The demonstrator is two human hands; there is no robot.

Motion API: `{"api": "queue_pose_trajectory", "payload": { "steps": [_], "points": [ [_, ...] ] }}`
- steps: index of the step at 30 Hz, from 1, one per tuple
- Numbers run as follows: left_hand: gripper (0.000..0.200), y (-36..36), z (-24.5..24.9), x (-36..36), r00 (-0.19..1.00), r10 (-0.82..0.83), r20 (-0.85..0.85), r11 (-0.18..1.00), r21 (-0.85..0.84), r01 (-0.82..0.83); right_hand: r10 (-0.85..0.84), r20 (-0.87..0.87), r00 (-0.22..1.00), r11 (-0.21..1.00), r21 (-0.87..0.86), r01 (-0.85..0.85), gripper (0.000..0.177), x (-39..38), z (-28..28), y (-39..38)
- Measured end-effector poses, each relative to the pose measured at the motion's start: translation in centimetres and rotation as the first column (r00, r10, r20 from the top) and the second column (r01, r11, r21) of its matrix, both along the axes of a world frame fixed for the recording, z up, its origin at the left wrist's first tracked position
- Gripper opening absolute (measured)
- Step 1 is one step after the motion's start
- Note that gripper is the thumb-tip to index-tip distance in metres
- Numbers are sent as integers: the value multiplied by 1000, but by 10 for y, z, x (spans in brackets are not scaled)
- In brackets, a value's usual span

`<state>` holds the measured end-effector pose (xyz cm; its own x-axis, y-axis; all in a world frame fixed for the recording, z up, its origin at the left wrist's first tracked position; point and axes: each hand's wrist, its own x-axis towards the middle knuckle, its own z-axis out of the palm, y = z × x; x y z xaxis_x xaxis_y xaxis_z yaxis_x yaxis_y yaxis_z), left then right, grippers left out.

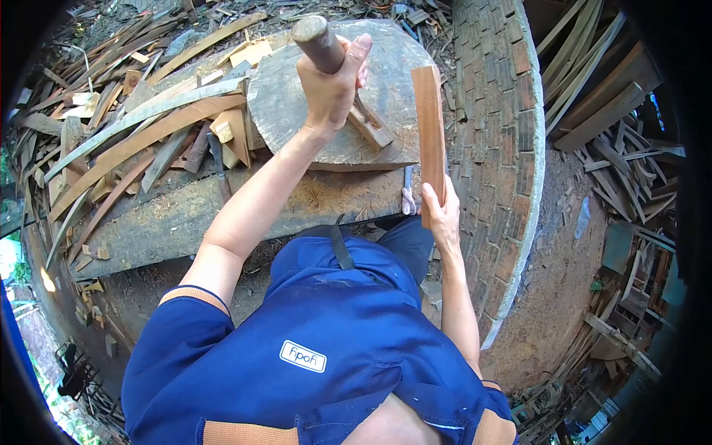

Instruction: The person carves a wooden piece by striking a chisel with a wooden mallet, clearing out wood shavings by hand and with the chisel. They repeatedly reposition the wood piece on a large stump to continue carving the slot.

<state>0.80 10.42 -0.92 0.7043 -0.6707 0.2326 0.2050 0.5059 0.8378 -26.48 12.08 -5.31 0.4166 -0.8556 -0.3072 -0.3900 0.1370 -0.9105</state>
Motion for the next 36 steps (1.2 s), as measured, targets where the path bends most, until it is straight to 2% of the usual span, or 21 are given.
{"api": "queue_pose_trajectory", "payload": {
  "steps": [1,3,10,13,14,16,18,19,21,22,23,24,26,27,28,30,31,32,34,35,36],
  "points": [
    [20,0,-3,0,1000,2,3,1000,1,-3,-7,28,1000,1000,10,7,43,2,0,2],
    [21,-1,-12,-1,984,35,172,999,22,-39,-6,59,998,1000,15,6,43,7,1,4],
    [23,-1,-15,-17,958,148,247,982,76,-172,82,78,994,993,-92,-75,43,31,28,-9],
    [27,-1,-17,-25,910,217,352,968,44,-248,113,53,992,980,-170,-103,44,42,54,-21],
    [20,1,-17,-27,938,157,310,972,120,-202,133,42,990,975,-186,-123,44,48,70,-25],
    [19,0,-7,-34,889,218,403,954,106,-282,174,25,984,863,-485,-141,42,62,107,-32],
    [21,-2,-14,-38,885,197,422,978,-16,-210,166,159,973,860,-507,-64,26,74,159,-29],
    [17,-1,-8,-43,902,211,377,976,-23,-219,174,162,971,858,-509,-68,26,75,175,-28],
    [17,-3,-7,-45,897,219,384,973,-12,-233,150,289,945,710,-697,101,31,74,197,-26],
    [17,-4,-7,-47,894,218,392,971,6,-240,142,290,947,701,-704,111,31,74,195,-26],
    [16,-4,-7,-48,900,220,377,973,-18,-231,207,11,978,586,-802,-115,36,76,189,-26],
    [16,-2,-7,-47,903,210,376,976,-34,-213,225,-277,934,454,-819,-351,42,76,187,-27],
    [20,3,-9,-46,942,135,308,988,32,-152,254,-475,843,513,-673,-533,48,72,198,-25],
    [20,4,-6,-47,920,180,347,974,66,-216,218,-472,854,455,-725,-517,52,71,204,-25],
    [19,6,-8,-45,916,155,369,976,87,-200,207,-484,850,449,-725,-522,52,71,208,-25],
    [19,7,-8,-45,933,101,347,979,133,-155,362,-107,926,429,-862,-268,53,74,209,-16],
    [19,6,-10,-44,932,100,347,979,132,-154,246,-52,968,704,-676,-216,54,73,212,6],
    [18,5,-13,-44,937,113,331,988,64,-142,284,-174,943,603,-732,-317,55,70,199,1],
    [18,3,-19,-42,939,120,322,992,-9,-123,225,-587,777,424,-659,-621,56,67,190,-8],
    [18,-1,-22,-41,951,92,294,995,-57,-79,300,-550,780,503,-603,-619,57,62,195,-8],
    [18,-4,-25,-40,963,74,259,993,-106,-48,301,-555,776,496,-604,-624,57,62,201,-8]
  ]
}}
